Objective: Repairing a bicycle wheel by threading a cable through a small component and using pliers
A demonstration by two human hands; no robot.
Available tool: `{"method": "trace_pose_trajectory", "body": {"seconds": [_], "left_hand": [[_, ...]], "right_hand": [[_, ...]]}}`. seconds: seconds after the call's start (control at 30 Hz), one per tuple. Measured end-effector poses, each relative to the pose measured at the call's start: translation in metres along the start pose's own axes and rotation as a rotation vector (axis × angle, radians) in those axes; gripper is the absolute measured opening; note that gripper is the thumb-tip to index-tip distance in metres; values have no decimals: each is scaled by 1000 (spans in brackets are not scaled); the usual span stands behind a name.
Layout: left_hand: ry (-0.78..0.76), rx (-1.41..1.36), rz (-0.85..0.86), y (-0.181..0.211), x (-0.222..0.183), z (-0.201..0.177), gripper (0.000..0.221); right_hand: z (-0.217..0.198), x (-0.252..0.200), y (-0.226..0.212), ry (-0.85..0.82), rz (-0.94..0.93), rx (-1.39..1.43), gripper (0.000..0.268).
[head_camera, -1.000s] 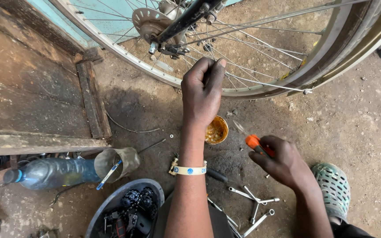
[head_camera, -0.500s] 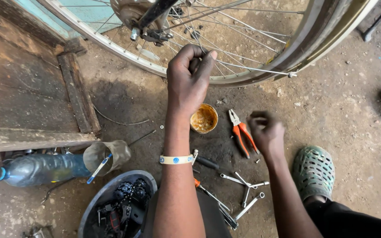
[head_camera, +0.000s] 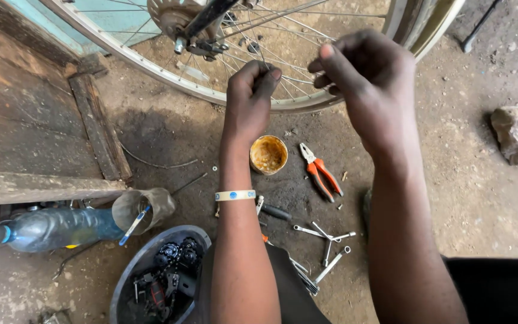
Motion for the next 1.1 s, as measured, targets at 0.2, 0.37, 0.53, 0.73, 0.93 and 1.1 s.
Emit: {"method": "trace_pose_trajectory", "body": {"seconds": [0.2, 0.37, 0.53, 0.73, 0.93, 1.1], "left_hand": [[9, 45, 2, 7, -5, -8, 19], [50, 121, 55, 15, -8, -17, 17], [106, 198, 85, 24, -9, -12, 19], [68, 293, 141, 35, -5, -1, 27], [37, 84, 161, 46, 0, 8, 27], [59, 45, 150, 41, 2, 10, 25]], "right_hand": [[33, -3, 16, -161, 29, 58, 20], [56, -36, 185, -492, 333, -275, 23], [48, -107, 358, -439, 636, -691, 24], [35, -121, 394, -258, 365, -774, 22], [45, -127, 439, -182, 43, -1201, 35], [39, -124, 460, -315, 321, -869, 31]]}}
Point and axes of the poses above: each hand's wrist, its own x-axis towards the middle knuckle, its own z-axis out of the palm, y = z × x, the point moved 10 cm from there along x, towards the middle knuckle, and after that the axes turned 6 degrees about -x, right-handed, at the moved point
